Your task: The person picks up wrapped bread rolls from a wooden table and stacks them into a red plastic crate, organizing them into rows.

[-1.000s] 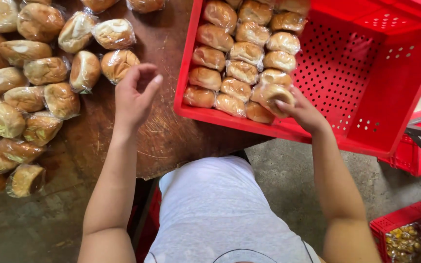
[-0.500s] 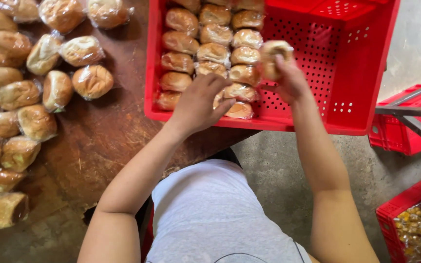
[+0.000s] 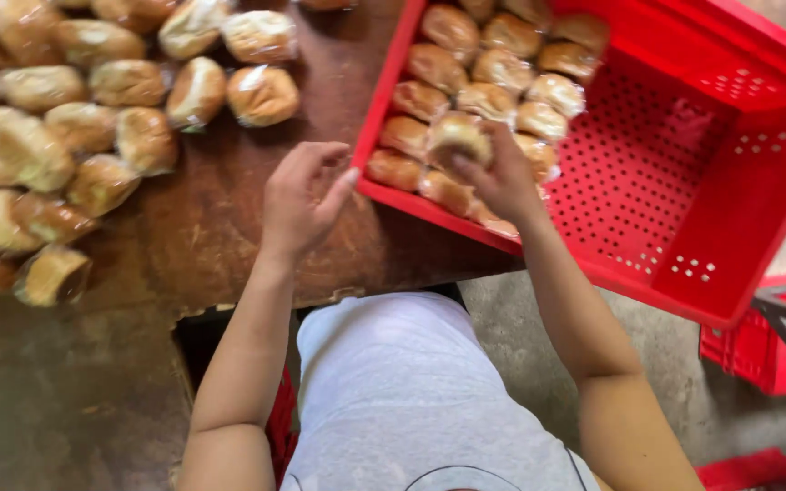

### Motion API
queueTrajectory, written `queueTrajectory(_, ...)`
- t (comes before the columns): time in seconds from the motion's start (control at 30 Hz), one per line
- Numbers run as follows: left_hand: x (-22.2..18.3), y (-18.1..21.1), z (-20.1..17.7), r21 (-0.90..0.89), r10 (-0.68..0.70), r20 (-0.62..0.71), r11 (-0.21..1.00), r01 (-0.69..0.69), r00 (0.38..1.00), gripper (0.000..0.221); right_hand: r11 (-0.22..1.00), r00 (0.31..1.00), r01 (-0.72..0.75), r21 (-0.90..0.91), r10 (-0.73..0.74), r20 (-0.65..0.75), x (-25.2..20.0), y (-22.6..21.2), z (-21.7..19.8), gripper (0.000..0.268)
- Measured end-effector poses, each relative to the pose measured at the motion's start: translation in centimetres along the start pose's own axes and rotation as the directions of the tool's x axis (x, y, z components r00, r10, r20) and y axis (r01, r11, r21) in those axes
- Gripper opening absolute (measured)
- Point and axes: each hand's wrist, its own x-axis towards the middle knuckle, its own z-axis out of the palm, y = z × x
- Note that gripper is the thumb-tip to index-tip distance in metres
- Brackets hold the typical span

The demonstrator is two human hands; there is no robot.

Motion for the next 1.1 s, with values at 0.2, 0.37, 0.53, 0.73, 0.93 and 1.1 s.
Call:
queueTrajectory(0.2, -5.7, -5.0, -9.2, 0.009, -0.154, -0.236, 0.987, 0.161, 0.959, 0.026, 0.99, 0.968, -0.101, -0.101, 0.121, 0.221, 2.3, -0.9, 5.4, 0.037)
queueTrajectory(0.37, -9.9, -10.7, -16.2, 0.044, -0.273, -0.336, 0.951, 0.305, 0.901, 0.029, 0.967, 0.982, 0.038, -0.252, 0.01, 0.188, 1.5, -0.6, 6.5, 0.032)
queueTrajectory(0.53, -11.3, -17.2, -21.0, 0.103, -0.291, -0.302, 0.937, 0.335, 0.908, 0.031, 0.555, 0.891, 0.375, -0.742, -0.436, 0.124, 1.9, -6.5, 7.5, 0.023)
queueTrajectory(0.73, -6.5, -28.0, -26.7, 0.323, -0.212, -0.416, 0.875, 0.362, 0.884, 0.041, 0.975, 0.97, 0.22, -0.034, -0.222, -0.098, 7.7, -11.6, 20.9, 0.042)
queueTrajectory(0.93, -2.5, -30.3, -26.4, 0.354, -0.483, -0.371, 0.716, 0.602, 0.793, 0.059, 0.816, 0.837, -0.484, 0.316, 0.537, -0.104, 17.3, -8.4, 39.0, 0.078)
queueTrajectory(1.1, -7.5, -26.8, -22.9, -0.115, -0.526, -0.237, 0.85, 0.514, 0.817, 0.062, 0.8, 0.858, -0.369, 0.473, 0.489, -0.158, 18.4, -6.4, 40.2, 0.067)
